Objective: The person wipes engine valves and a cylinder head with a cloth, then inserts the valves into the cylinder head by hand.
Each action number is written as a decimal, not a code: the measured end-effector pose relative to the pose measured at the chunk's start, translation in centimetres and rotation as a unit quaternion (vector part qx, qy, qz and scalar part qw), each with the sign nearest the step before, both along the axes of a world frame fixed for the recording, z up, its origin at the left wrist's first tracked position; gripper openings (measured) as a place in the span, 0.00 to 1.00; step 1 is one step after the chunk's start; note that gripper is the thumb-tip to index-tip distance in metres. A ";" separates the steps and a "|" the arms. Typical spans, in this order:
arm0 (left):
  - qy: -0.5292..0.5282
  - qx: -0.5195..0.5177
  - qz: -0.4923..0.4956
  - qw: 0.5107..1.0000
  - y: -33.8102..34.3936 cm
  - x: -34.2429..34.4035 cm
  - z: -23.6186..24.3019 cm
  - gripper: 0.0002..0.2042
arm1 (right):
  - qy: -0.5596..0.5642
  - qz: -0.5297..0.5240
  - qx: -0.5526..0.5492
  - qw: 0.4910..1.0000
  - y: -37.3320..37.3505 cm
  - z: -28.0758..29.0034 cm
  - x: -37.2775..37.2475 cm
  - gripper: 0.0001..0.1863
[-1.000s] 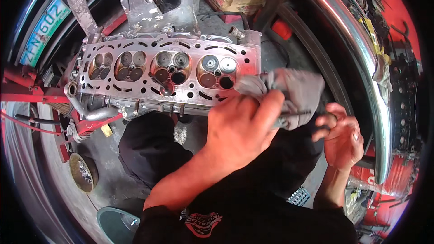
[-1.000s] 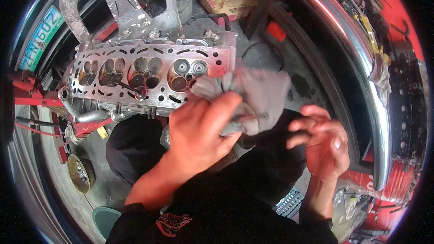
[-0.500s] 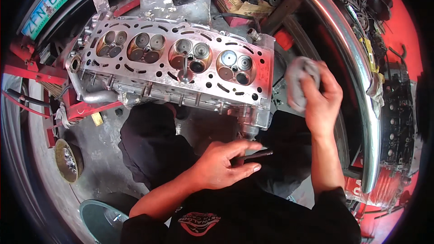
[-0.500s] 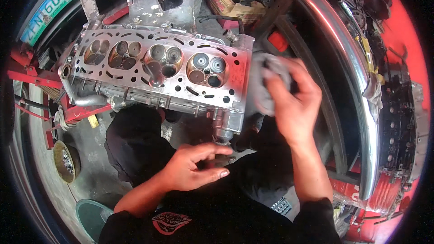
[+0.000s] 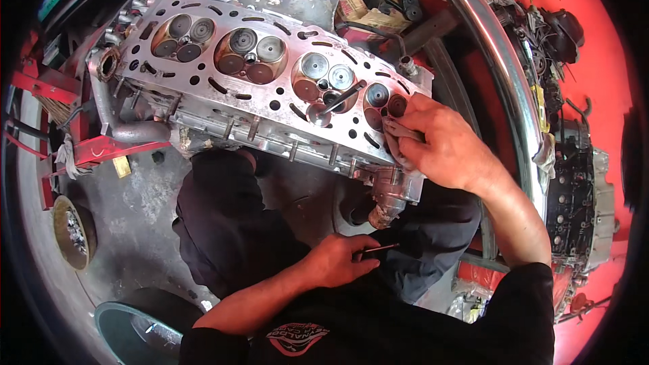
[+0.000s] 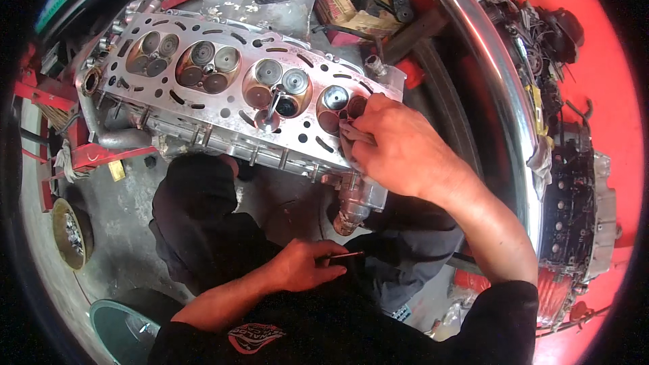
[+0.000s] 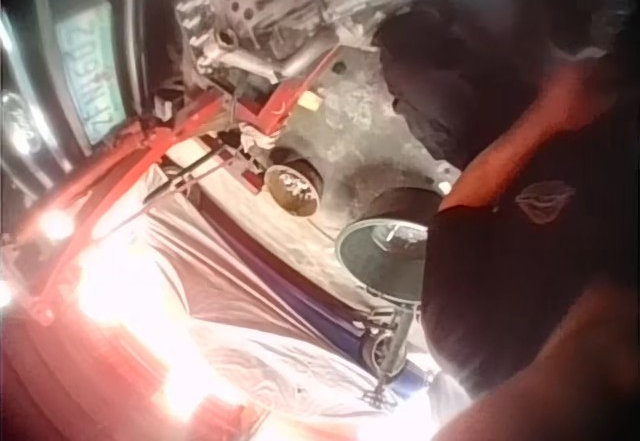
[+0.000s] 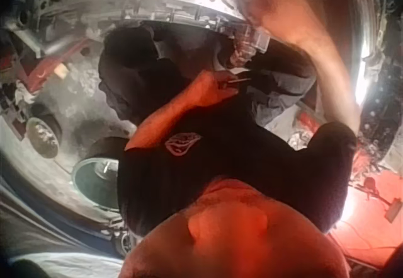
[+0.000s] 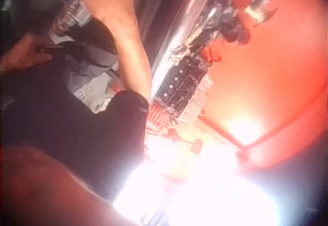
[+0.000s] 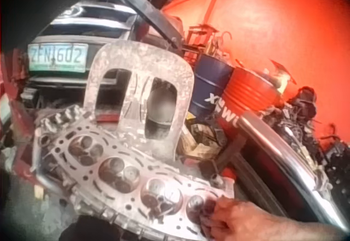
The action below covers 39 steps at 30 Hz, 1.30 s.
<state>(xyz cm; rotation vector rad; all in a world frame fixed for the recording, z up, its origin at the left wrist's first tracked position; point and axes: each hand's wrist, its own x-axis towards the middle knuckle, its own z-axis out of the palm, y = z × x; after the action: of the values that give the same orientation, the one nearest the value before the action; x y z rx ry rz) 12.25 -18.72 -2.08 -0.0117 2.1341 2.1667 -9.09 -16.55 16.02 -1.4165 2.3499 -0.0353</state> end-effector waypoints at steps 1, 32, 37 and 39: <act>-0.002 0.001 -0.005 1.000 0.1 0.0 -0.1 0.17 | 0.004 -0.001 0.005 1.000 0.2 -0.1 0.1 0.13; 0.109 -0.120 -0.043 0.986 2.0 0.3 -1.0 0.14 | 0.279 0.424 -0.135 0.851 1.7 -1.6 -5.6 0.20; 0.077 -0.150 -0.062 0.984 1.1 0.2 -0.5 0.14 | 0.286 0.447 -0.074 0.844 1.5 -1.0 -5.5 0.20; 0.082 -0.142 -0.058 0.985 1.1 0.4 -0.2 0.14 | 0.238 0.374 -0.055 0.895 1.8 -1.5 -4.9 0.17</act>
<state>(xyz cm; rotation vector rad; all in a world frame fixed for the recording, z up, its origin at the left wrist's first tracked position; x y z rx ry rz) 12.60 -17.63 -2.29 0.2714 2.4491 1.8426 -13.94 -14.77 14.48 -2.5277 1.9672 0.4430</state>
